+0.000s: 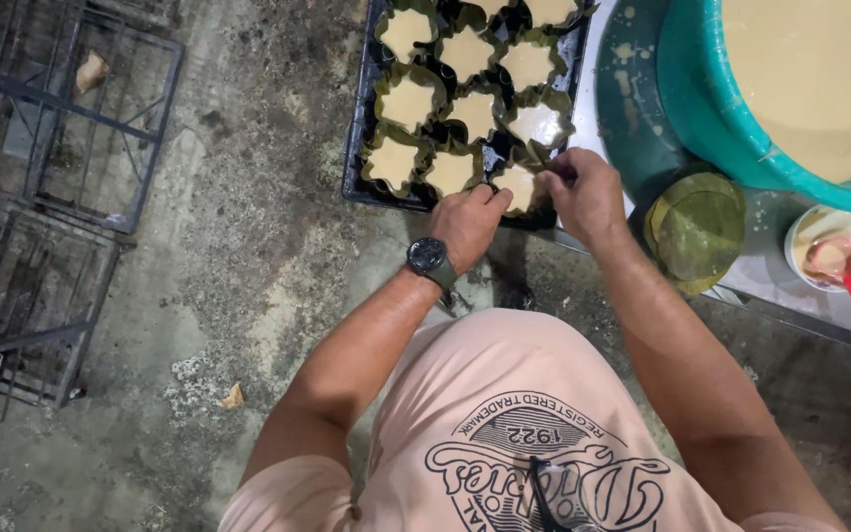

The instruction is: Preparing cake molds with banana leaf liners and filling them with batter.

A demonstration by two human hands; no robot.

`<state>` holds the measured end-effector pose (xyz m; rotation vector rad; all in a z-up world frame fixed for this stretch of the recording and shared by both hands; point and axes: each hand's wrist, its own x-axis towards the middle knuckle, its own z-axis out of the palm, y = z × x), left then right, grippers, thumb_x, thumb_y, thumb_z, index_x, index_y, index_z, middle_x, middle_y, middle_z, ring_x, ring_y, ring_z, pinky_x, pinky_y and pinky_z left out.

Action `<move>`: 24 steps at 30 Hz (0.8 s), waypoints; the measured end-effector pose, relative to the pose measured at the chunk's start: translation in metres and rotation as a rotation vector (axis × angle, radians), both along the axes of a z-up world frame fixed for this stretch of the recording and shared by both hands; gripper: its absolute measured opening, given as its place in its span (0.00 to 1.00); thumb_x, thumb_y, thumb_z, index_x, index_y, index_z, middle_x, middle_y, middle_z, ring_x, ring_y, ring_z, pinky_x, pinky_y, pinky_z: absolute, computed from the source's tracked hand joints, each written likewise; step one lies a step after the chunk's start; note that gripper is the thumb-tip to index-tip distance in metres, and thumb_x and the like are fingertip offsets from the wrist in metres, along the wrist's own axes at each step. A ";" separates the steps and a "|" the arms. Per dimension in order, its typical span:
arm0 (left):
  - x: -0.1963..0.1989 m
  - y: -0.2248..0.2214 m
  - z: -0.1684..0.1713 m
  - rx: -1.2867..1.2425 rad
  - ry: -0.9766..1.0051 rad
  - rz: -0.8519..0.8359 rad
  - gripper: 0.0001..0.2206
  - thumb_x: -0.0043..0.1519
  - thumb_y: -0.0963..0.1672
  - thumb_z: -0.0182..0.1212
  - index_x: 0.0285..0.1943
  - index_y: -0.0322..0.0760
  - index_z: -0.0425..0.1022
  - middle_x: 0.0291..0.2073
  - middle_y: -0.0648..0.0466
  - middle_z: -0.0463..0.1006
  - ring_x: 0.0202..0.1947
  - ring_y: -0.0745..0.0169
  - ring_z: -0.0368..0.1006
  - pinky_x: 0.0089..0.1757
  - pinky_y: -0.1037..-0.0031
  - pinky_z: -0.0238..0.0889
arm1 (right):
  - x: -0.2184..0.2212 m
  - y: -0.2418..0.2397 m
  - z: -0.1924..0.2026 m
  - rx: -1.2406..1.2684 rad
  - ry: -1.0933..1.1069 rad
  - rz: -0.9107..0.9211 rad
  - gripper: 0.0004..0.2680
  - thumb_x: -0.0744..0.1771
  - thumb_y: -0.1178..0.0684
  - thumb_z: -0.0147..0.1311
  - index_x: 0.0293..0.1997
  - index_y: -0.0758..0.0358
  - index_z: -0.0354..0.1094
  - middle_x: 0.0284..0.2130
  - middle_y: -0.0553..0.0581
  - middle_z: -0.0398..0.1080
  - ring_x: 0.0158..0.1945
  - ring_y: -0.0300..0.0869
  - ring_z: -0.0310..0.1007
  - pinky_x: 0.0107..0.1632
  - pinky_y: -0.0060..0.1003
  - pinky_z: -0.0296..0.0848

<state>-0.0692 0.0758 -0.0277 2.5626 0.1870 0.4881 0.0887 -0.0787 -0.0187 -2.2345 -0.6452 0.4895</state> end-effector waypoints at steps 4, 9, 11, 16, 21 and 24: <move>0.002 0.000 0.000 0.013 0.035 -0.006 0.10 0.59 0.39 0.58 0.48 0.42 0.76 0.32 0.50 0.75 0.33 0.47 0.77 0.35 0.58 0.71 | -0.006 0.004 0.016 0.010 -0.242 0.067 0.08 0.66 0.58 0.66 0.42 0.69 0.70 0.31 0.64 0.75 0.33 0.48 0.76 0.39 0.42 0.74; -0.001 -0.001 -0.001 -0.033 -0.018 -0.002 0.10 0.59 0.39 0.58 0.49 0.39 0.76 0.31 0.49 0.74 0.33 0.46 0.76 0.35 0.58 0.71 | -0.006 0.005 0.022 -0.022 -0.136 0.028 0.07 0.66 0.57 0.64 0.42 0.68 0.71 0.32 0.63 0.77 0.35 0.47 0.79 0.40 0.41 0.76; -0.003 -0.001 -0.001 -0.067 0.000 -0.011 0.09 0.61 0.38 0.59 0.49 0.37 0.75 0.33 0.49 0.74 0.33 0.46 0.76 0.36 0.58 0.71 | -0.007 0.005 0.023 0.014 -0.153 0.053 0.07 0.66 0.57 0.64 0.44 0.68 0.73 0.33 0.63 0.77 0.35 0.47 0.79 0.41 0.41 0.76; -0.006 -0.002 -0.011 -0.109 -0.065 -0.005 0.10 0.61 0.39 0.59 0.51 0.36 0.75 0.34 0.47 0.74 0.34 0.45 0.76 0.36 0.59 0.71 | -0.008 0.005 0.026 -0.012 -0.167 0.068 0.07 0.66 0.57 0.63 0.44 0.68 0.74 0.33 0.65 0.77 0.33 0.49 0.78 0.40 0.42 0.75; -0.012 -0.001 0.010 -0.101 -0.049 0.031 0.13 0.62 0.40 0.61 0.56 0.37 0.75 0.38 0.48 0.77 0.35 0.46 0.77 0.37 0.60 0.71 | -0.004 0.000 0.023 -0.052 -0.171 0.058 0.07 0.68 0.54 0.62 0.45 0.67 0.75 0.33 0.66 0.77 0.33 0.51 0.78 0.40 0.44 0.75; -0.008 -0.001 0.016 -0.069 0.040 0.130 0.22 0.66 0.45 0.65 0.70 0.40 0.69 0.47 0.49 0.79 0.40 0.48 0.75 0.44 0.58 0.71 | -0.003 -0.005 0.018 0.019 -0.225 0.081 0.07 0.68 0.54 0.61 0.45 0.67 0.75 0.34 0.66 0.77 0.36 0.51 0.79 0.42 0.43 0.75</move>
